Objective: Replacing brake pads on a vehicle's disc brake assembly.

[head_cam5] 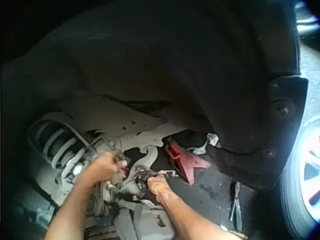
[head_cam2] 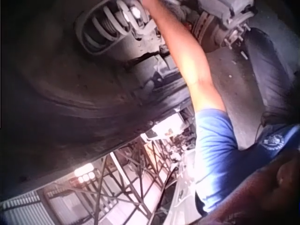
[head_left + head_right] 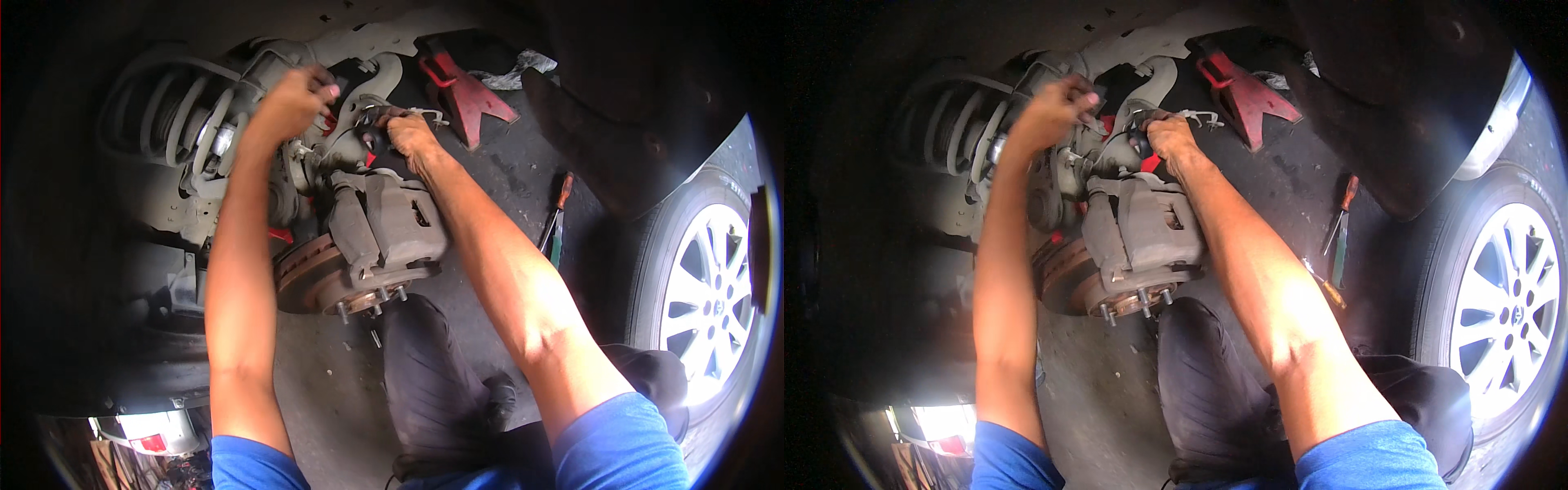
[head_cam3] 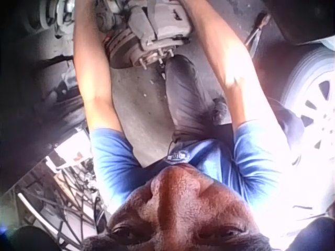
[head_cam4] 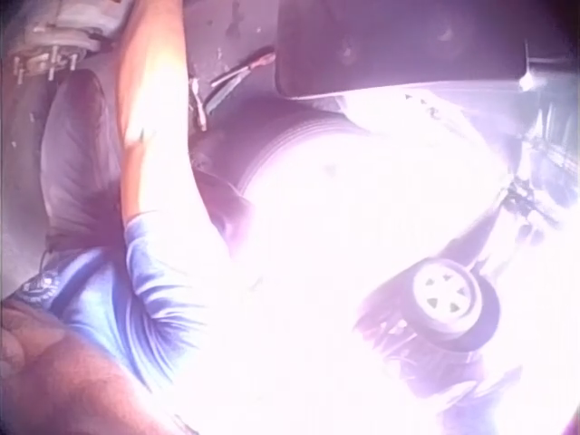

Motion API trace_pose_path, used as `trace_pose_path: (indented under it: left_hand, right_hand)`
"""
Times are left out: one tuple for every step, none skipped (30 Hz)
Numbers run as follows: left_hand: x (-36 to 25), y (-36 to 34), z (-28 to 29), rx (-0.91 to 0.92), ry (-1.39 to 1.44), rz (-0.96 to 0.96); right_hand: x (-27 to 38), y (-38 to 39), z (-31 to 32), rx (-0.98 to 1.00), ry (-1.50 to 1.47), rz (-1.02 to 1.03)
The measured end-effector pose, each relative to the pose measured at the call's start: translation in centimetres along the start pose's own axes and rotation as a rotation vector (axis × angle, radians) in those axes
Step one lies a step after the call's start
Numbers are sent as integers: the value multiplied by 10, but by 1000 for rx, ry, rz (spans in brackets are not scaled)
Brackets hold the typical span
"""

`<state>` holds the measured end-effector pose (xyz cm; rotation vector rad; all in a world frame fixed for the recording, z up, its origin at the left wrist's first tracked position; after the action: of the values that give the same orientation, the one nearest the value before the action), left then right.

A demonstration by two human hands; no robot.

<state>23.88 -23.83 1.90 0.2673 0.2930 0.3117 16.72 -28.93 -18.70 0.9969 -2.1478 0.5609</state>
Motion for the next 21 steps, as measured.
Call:
trace_pose_path:
  left_hand:
    - [-16, 24, 8, -95, -43, 7]
    - [-32, 56, 13, -182, -79, -112]
    - [-48, 95, 9, -299, -116, -248]
    - [-58, 132, -1, -370, -53, -126]
    - [-67, 175, -14, -414, -23, -7]
    - [-68, 211, -25, -377, -24, 254]
    - [-67, 242, -47, -438, 62, 217]
    - [-56, 272, -58, -275, 164, 420]
    - [-42, 298, -82, -254, 382, 517]
    - [-26, 317, -110, -235, 509, 487]
    - [-5, 334, -139, -177, 587, 554]
    - [16, 351, -171, -152, 658, 678]
    - [39, 365, -204, -116, 677, 744]
    - [58, 378, -238, -146, 776, 713]
    - [76, 392, -269, -160, 836, 846]
    - [91, 404, -295, -185, 850, 762]
    - [104, 414, -319, -235, 940, 818]
    - [115, 422, -339, -281, 1002, 963]
    - [125, 426, -353, -287, 1036, 880]
    - [132, 429, -364, -250, 1003, 939]
    - [138, 432, -372, -206, 946, 1051]
  right_hand:
    - [2, 2, 0, -31, 103, -66]
    - [4, 4, -1, -27, 102, -70]
    - [7, 5, -1, -40, 99, -89]
    - [9, 5, -1, -51, 109, -120]
    - [11, 7, -1, -46, 98, -131]
    - [12, 9, -1, -48, 99, -112]
    - [12, 10, 0, -45, 191, -122]
    - [11, 11, 2, -53, 270, -166]
    - [9, 12, 0, -68, 243, -138]
    - [7, 11, 0, -61, 241, -112]
    - [5, 10, 0, -79, 247, -120]
    - [2, 9, 1, -86, 263, -132]
    - [0, 8, 1, -93, 256, -138]
    - [0, 6, 0, -58, 201, -102]
    - [-1, 4, -1, -52, 160, -123]
    - [-1, 3, -1, -73, 201, -103]
    - [-1, 4, 0, -36, 207, -40]
    - [-1, 6, 2, -40, 234, -45]
    - [-3, 6, 2, -33, 236, -49]
    - [-4, 5, 2, -39, 189, -30]
    - [-6, 4, 2, -36, 141, -20]
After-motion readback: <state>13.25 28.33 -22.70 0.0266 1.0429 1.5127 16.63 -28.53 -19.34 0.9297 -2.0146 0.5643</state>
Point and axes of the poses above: each hand's wrist, its own y-axis away from the middle knuckle, its own z-axis out of the back of the hand, x = y × z, the point moved 1 cm from there along -y, towards the middle knuckle, and after that the axes turned 13 degrees about x, right-handed, at the moved point
